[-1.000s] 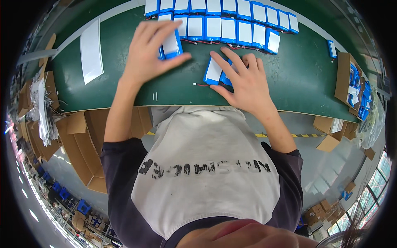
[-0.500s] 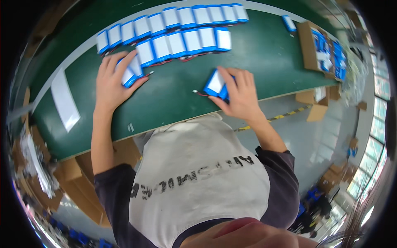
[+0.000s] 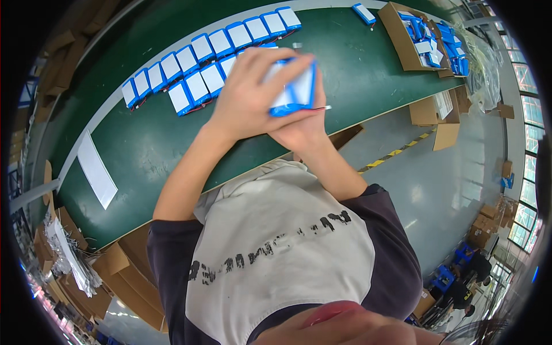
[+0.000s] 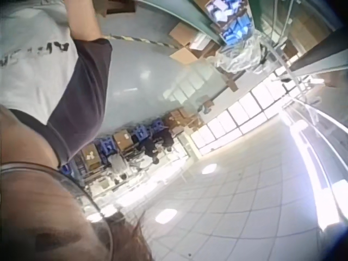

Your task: The person applies white adhesive labels to a grid of blue rectangular battery packs arranged on a green workbench. They peel labels from a sheet and press them onto the packs one by one. After labeling, the person gathers the packs and places them into a cardboard box.

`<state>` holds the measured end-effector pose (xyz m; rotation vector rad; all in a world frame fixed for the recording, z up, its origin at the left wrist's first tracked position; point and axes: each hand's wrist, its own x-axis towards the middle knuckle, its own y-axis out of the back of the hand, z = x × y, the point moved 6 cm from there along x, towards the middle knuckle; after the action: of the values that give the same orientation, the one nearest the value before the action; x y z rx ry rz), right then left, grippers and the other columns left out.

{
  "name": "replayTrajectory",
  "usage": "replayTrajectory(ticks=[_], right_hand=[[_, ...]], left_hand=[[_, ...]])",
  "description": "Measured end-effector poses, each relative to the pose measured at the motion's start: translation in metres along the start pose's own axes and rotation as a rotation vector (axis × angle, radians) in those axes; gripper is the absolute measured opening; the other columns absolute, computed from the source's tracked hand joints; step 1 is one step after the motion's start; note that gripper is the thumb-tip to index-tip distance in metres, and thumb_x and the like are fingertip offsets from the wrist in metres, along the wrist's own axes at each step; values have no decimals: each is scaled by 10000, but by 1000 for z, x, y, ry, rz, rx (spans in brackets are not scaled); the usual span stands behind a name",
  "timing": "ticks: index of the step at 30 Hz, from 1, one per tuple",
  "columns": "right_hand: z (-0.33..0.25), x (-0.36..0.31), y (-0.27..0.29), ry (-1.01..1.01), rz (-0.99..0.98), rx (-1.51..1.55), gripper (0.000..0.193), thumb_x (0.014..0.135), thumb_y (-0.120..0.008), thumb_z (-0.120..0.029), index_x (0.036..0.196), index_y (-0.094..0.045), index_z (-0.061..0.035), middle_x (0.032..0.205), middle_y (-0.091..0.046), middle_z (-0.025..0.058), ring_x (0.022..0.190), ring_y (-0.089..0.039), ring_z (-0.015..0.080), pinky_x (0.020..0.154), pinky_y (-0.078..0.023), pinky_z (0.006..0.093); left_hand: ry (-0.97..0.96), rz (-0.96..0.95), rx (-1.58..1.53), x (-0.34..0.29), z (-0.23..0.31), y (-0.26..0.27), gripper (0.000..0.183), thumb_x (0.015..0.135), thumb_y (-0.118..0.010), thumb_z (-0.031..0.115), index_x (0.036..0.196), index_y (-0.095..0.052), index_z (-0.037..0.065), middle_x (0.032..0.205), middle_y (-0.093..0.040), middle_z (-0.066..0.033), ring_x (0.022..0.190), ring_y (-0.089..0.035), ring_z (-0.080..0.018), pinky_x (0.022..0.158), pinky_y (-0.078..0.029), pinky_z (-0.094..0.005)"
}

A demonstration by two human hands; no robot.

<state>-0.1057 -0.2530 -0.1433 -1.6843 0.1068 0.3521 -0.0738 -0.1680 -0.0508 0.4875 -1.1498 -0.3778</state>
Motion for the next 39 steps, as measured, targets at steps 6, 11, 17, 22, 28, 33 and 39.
replayTrajectory(ticks=[6,11,17,22,28,33,39], right_hand=[[-54,-8,-5,264,-138,58,638,981,-474,-701,1363,-606,-207,1373,-627,33,1284,-583,270,1084,-465,488],[-164,-37,-50,579,-326,-115,748,881,-559,-779,1259,-636,-139,1347,-620,134,1221,-581,409,994,-475,604],[-352,-91,-95,1568,-205,-572,599,881,-687,-617,1227,-677,-128,1114,-695,164,1037,-635,403,967,-454,641],[-431,-50,-50,1818,524,-2299,528,884,-798,-414,1292,-672,-103,1175,-671,228,1143,-596,386,1021,-469,503],[-315,-53,-70,1813,188,-2358,354,1006,-642,-178,1328,-663,-34,1322,-654,206,1251,-581,374,1054,-448,453],[-214,-48,-2,1191,71,-2704,451,881,-789,-302,1291,-701,-138,1289,-633,115,1248,-534,340,1055,-421,441],[-202,-12,-9,1228,-71,-2602,352,851,-810,-216,1174,-733,-99,1045,-668,137,969,-638,316,913,-487,411]], left_hand=[[-65,-204,34,47,10,-38,551,713,-864,346,1163,-672,93,1371,-592,-103,1250,-520,-354,1063,-409,-487],[-65,-101,-7,57,20,20,596,748,-843,395,1270,-655,176,1426,-552,-75,1339,-480,-328,1152,-338,-528],[398,67,146,-39,-44,100,409,817,-780,116,1212,-684,74,1307,-621,-134,1204,-574,-332,1031,-446,-415],[480,-65,332,-86,-38,115,383,856,-760,108,1229,-684,68,1324,-627,-122,1267,-550,-311,1092,-414,-415],[426,-110,724,-114,-100,184,462,852,-802,217,1290,-685,128,1394,-614,-92,1287,-538,-326,1083,-413,-437],[458,-169,559,-138,-150,196,706,822,-834,442,1432,-592,181,1466,-559,-127,1363,-504,-357,1155,-401,-480],[295,-316,529,-116,-179,144,682,828,-815,509,1416,-625,219,1388,-640,-65,1290,-552,-300,1114,-430,-451]])
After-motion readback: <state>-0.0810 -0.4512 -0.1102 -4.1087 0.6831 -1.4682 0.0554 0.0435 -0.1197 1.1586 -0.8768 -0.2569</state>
